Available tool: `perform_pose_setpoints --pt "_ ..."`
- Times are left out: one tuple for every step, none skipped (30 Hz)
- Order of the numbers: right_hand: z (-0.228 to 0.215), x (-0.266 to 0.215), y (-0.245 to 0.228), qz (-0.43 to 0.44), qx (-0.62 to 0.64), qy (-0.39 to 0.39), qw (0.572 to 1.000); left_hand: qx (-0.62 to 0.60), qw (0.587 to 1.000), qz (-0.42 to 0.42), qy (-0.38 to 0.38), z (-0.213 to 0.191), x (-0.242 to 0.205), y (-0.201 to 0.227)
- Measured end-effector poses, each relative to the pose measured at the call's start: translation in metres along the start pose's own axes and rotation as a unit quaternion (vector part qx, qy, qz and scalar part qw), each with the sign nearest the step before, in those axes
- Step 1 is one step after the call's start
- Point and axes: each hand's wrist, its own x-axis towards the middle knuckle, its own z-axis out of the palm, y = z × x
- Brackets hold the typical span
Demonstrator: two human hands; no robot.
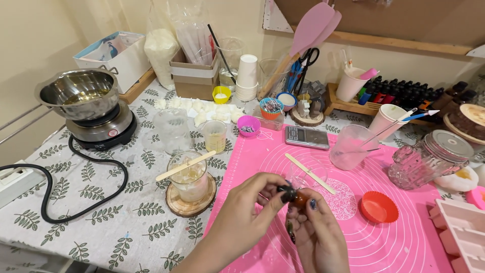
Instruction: The recorder is preparing a scented candle by selecting a fragrance oil and adding it to a small container of wax.
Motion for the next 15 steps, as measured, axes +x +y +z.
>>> perform_pose_setpoints --pt "0.008 0.0 -0.001 0.0 0.0 -0.001 1.0 0.0 1.0 0.001 0.001 0.003 0.001 -0.001" --pt "0.017 0.0 -0.003 0.002 -0.032 0.027 0.999 0.042 0.999 -0.005 0.023 0.005 0.003 -0.002" --pt "0.025 0.0 -0.004 0.004 -0.065 0.055 0.996 0.085 0.995 -0.011 0.046 0.007 0.004 -0.002" --pt "0.023 -0.001 -0.001 0.005 -0.065 0.054 0.996 0.085 0.995 -0.012 0.046 0.008 0.005 -0.005" --pt "0.021 -0.002 0.003 -0.038 -0.09 0.049 0.994 0.12 0.99 0.003 0.079 0.009 0.007 -0.007" --pt "0.018 -0.004 0.006 -0.079 -0.115 0.043 0.989 0.154 0.982 0.016 0.112 0.011 0.008 -0.01" --pt "0.017 -0.005 0.006 -0.077 -0.115 0.044 0.989 0.154 0.982 0.014 0.112 0.008 0.009 -0.008" --pt "0.016 -0.006 0.005 -0.109 -0.102 0.054 0.987 0.156 0.981 -0.009 0.118 0.004 0.012 -0.007" --pt "0.014 -0.006 0.004 -0.14 -0.088 0.064 0.984 0.159 0.979 -0.033 0.123 0.001 0.014 -0.005" --pt "0.011 -0.008 0.0 -0.14 -0.088 0.066 0.984 0.159 0.979 -0.035 0.121 0.002 0.014 -0.015" --pt "0.008 -0.01 -0.005 -0.121 -0.048 0.075 0.989 0.203 0.97 -0.018 0.13 0.003 0.013 -0.025" --pt "0.005 -0.009 -0.011 -0.105 -0.008 0.083 0.991 0.246 0.959 0.004 0.139 0.004 0.015 -0.034" --pt "0.004 -0.009 -0.014 -0.108 -0.008 0.084 0.991 0.245 0.96 0.006 0.137 0.009 0.012 -0.048" --pt "0.003 -0.008 -0.019 -0.087 0.021 0.111 0.99 0.325 0.939 0.018 0.115 0.014 0.01 -0.063" --pt "0.002 -0.007 -0.024 -0.066 0.051 0.137 0.987 0.402 0.911 0.031 0.092 0.019 0.007 -0.078"
